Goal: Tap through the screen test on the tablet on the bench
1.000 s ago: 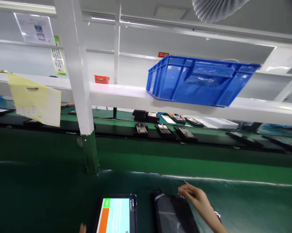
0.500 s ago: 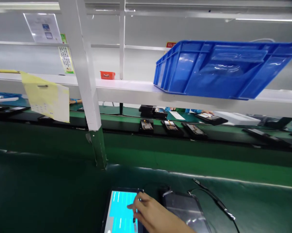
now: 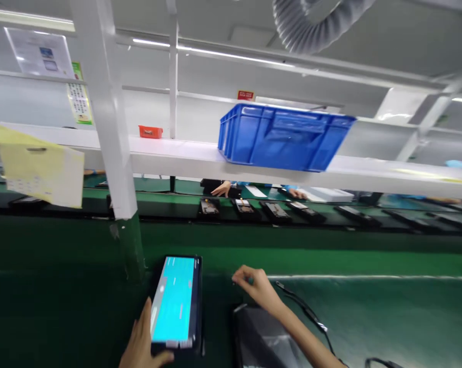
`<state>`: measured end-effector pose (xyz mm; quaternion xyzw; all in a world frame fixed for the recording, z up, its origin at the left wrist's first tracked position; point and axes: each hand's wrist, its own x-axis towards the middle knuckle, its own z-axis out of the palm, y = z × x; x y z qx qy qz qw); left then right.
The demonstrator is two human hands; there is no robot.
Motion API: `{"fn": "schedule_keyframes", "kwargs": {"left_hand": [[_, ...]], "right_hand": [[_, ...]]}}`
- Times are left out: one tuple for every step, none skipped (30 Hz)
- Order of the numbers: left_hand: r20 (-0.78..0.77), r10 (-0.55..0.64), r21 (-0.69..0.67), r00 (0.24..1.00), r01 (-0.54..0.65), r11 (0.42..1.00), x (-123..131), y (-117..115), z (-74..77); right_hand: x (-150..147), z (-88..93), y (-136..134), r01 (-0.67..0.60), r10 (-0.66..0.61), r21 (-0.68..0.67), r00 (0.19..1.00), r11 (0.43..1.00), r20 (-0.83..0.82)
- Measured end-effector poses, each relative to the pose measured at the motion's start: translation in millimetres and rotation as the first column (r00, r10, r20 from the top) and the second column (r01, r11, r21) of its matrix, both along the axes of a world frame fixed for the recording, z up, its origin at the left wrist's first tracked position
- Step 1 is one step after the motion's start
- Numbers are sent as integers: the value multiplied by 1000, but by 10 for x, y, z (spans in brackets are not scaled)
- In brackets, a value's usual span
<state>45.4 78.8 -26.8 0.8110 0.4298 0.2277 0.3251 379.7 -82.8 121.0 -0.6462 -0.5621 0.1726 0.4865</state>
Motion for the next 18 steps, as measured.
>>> {"fn": "schedule_keyframes", "kwargs": {"left_hand": [[-28, -63, 37, 998, 64, 997, 195, 163, 74], [-28, -70, 72, 997, 72, 995, 399, 334, 155], [-26, -83, 101, 996, 85, 991, 605, 494, 236], [-24, -66, 132, 998, 68, 989, 808, 628, 310], [-5, -11, 186, 1000, 12, 982, 999, 720, 372], [15, 73, 242, 997, -74, 967, 1174, 761, 417], [48, 179, 282, 983, -186, 941, 1326, 747, 444], [85, 272, 305, 959, -285, 909, 1453, 678, 450], [116, 334, 303, 935, -354, 885, 1549, 560, 438], [143, 360, 277, 922, -387, 880, 1614, 402, 406], [161, 328, 239, 931, -360, 902, 1646, 214, 358], [177, 274, 180, 945, -305, 935, 1646, 8, 296], [206, 225, 89, 952, -247, 965, 1617, -206, 222], [241, 179, -28, 954, -178, 984, 1563, -420, 141], [254, 148, -174, 956, -105, 979, 1491, -627, 56], [274, 136, -256, 952, -64, 965, 1407, -821, -29], [266, 97, -262, 959, -25, 965, 1319, -1000, -109], [247, 56, -261, 967, 11, 965, 1235, -1159, -180]], "right_hand": [[157, -61, -27, 39, -40, -31, 999, 999, -33], [296, -133, -50, 59, -63, -61, 996, 996, -59], [413, -212, -69, 53, -62, -98, 994, 994, -91], [506, -294, -82, 30, -49, -143, 991, 989, -127], [577, -376, -90, -3, -30, -193, 985, 981, -169], [629, -455, -92, -39, -12, -237, 978, 971, -210], [664, -526, -90, -68, -1, -270, 969, 960, -248], [689, -589, -85, -89, 5, -291, 961, 953, -278], [706, -643, -79, -103, 7, -302, 953, 948, -302], [721, -685, -75, -113, 9, -305, 947, 945, -321], [735, -719, -73, -124, 14, -307, 941, 944, -337], [750, -743, -74, -140, 23, -309, 936, 941, -352], [767, -761, -78, -158, 35, -311, 929, 937, -368], [784, -774, -85, -177, 46, -313, 922, 933, -384], [801, -784, -93, -193, 55, -314, 915, 929, -399], [817, -793, -101, -206, 62, -315, 908, 927, -413], [829, -800, -107, -215, 64, -314, 902, 925, -427], [837, -808, -111, -221, 65, -313, 896, 924, -440]]}}
